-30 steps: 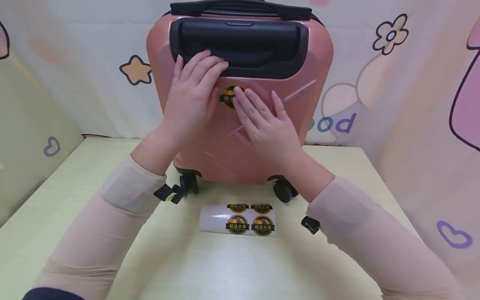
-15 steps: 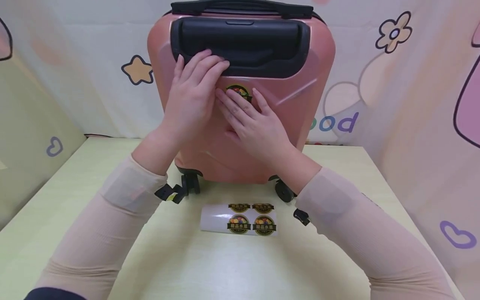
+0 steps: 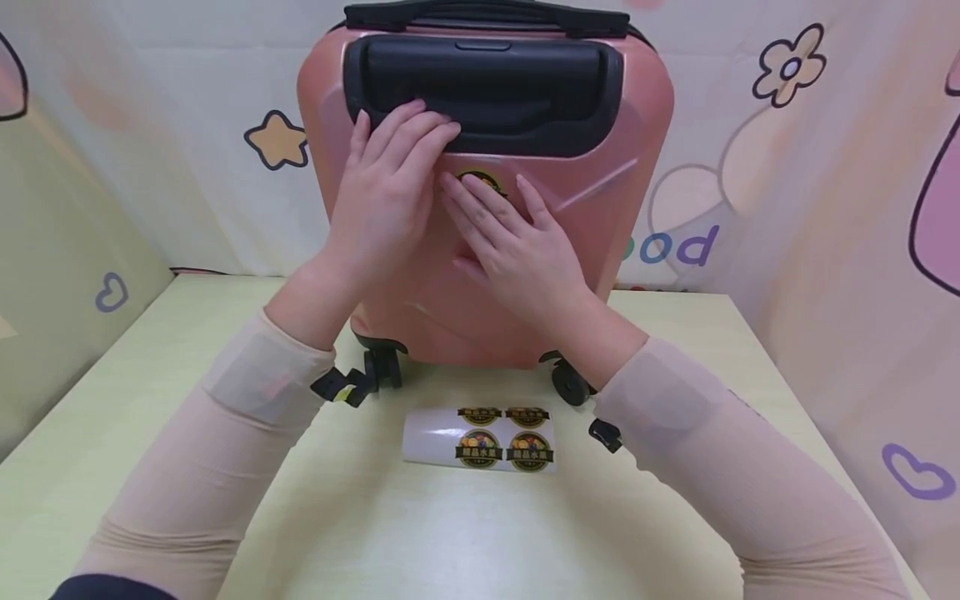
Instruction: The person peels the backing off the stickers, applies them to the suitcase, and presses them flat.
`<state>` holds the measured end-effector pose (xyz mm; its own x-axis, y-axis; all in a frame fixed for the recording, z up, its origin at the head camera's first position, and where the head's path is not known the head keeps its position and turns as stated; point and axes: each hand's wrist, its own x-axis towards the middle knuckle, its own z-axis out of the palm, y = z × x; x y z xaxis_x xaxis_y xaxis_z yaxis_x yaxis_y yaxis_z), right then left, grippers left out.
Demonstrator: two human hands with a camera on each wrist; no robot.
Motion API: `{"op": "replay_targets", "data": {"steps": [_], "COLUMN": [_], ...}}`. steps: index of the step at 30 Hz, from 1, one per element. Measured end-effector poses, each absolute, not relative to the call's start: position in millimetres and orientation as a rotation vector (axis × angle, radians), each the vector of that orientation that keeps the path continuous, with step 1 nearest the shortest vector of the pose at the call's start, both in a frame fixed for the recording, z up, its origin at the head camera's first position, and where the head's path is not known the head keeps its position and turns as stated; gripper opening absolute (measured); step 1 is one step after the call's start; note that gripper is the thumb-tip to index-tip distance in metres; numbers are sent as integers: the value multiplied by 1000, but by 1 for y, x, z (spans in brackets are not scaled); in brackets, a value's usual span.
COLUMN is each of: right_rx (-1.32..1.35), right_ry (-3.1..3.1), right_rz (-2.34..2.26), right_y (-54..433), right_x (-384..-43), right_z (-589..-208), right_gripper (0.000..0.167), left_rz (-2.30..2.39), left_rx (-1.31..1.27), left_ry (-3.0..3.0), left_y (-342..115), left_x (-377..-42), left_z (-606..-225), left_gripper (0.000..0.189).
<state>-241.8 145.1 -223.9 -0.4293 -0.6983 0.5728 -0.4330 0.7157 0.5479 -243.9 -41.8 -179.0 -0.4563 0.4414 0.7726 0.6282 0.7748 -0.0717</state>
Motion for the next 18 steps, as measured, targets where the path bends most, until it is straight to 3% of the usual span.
{"op": "replay_targets", "data": {"steps": [18], "right_rx": [812], "right_ry": [-2037], "right_rz": [-321], "right_y": [154], "right_x": [-242], "right_z": [-227], "right_gripper": [66], "left_rz": [-283], "left_rx": [-790], "left_ry": [-2109], "left_y": [-41], "left_x": [-244], "left_z": [-179], "left_gripper": [38]}}
